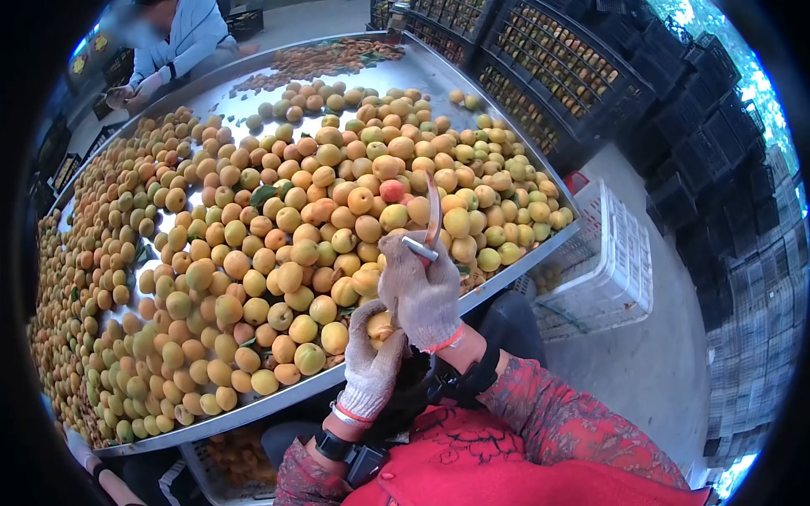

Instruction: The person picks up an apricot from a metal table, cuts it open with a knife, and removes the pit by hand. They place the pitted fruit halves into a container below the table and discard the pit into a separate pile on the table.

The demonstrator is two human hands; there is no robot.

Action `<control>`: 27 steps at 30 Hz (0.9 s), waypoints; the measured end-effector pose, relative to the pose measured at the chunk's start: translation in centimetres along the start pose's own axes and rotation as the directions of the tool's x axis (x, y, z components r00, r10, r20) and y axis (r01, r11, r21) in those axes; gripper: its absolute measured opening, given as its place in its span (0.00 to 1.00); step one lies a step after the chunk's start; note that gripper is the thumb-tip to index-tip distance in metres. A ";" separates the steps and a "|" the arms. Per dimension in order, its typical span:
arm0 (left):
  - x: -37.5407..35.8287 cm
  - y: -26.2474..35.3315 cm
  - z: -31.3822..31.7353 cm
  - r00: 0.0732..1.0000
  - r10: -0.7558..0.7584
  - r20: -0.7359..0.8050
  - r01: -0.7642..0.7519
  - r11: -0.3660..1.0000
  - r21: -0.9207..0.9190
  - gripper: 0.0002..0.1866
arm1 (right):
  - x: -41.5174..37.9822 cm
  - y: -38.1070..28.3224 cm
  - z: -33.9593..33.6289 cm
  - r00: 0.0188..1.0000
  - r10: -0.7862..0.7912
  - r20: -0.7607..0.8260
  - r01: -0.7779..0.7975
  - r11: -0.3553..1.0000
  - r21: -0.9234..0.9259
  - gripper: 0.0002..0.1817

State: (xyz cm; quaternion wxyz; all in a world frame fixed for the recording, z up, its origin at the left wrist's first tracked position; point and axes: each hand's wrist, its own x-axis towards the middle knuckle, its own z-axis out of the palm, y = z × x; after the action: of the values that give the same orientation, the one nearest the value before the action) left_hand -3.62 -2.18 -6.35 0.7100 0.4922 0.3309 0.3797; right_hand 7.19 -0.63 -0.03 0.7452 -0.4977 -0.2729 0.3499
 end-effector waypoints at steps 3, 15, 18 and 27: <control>0.0 0.6 0.1 0.999 0.041 0.019 -0.042 0.996 0.075 0.22 | 0.5 -0.3 -0.3 0.998 0.038 -0.059 -0.042 0.997 -0.068 0.09; 0.5 0.3 -0.2 0.986 0.109 0.123 -0.133 0.969 0.208 0.27 | 1.1 -0.7 -1.1 0.964 0.244 -0.109 -0.227 0.963 0.146 0.10; 0.4 1.3 -0.2 0.985 0.039 0.168 -0.066 0.985 0.158 0.28 | 1.5 -0.4 -1.6 0.932 0.345 -0.110 -0.301 0.907 0.296 0.13; 0.7 0.4 -0.5 0.965 0.131 0.227 -0.183 0.957 0.225 0.28 | 2.0 0.9 -3.3 0.842 0.533 -0.090 -0.440 0.773 0.458 0.17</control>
State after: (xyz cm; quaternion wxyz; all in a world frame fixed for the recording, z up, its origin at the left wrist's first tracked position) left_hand -3.74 -1.26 -6.18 0.6423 0.6380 0.2578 0.3375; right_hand 10.66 -0.58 -1.96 0.7422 -0.4142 0.0296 0.5260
